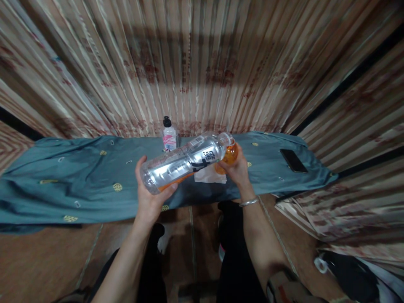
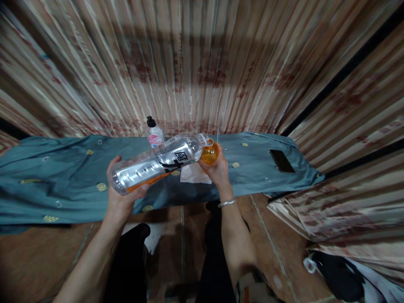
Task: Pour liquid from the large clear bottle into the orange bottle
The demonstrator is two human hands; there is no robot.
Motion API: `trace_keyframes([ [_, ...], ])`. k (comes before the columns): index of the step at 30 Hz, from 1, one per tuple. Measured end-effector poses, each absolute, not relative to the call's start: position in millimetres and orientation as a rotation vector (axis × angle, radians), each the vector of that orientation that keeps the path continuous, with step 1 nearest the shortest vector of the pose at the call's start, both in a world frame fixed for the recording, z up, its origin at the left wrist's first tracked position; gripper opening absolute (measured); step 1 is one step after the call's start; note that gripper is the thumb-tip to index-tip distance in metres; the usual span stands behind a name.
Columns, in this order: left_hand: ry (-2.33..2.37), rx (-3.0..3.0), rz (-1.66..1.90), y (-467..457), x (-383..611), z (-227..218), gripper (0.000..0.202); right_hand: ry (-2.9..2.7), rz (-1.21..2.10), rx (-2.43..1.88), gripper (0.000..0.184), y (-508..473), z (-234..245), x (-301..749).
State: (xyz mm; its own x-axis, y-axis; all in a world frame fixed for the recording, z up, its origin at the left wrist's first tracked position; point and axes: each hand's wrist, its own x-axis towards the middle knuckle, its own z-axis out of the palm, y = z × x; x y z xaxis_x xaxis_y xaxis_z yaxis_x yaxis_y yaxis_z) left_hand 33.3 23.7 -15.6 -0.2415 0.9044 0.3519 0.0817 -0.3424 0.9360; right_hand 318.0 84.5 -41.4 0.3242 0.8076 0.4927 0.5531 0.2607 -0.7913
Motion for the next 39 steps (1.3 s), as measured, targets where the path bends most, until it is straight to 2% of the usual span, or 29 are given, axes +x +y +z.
trace_keyframes([
  [4, 1.222, 1.237, 1.629, 22.7, 36.1, -10.5, 0.126, -1.363, 0.282, -1.406, 0.086, 82.6, -40.4, 318.9],
  [11, 1.241, 1.250, 1.642, 16.5, 33.8, -4.1, 0.125, -1.317, 0.337, -1.430, 0.094, 81.3, -38.5, 314.9],
  [21, 1.311, 1.256, 1.623, 10.5, 25.6, 2.0, 0.123, -1.328, 0.401, -1.437, 0.089, 76.1, -31.4, 304.2],
  [32, 1.319, 1.276, 1.612, 5.2, 16.4, -6.3, 0.127, -1.415, 0.332, -1.448, 0.089, 76.6, -35.5, 305.8],
  [39, 1.364, 1.295, 1.630, 0.4, 16.9, -3.2, 0.126, -1.406, 0.355, -1.481, 0.096, 77.0, -33.1, 304.0],
])
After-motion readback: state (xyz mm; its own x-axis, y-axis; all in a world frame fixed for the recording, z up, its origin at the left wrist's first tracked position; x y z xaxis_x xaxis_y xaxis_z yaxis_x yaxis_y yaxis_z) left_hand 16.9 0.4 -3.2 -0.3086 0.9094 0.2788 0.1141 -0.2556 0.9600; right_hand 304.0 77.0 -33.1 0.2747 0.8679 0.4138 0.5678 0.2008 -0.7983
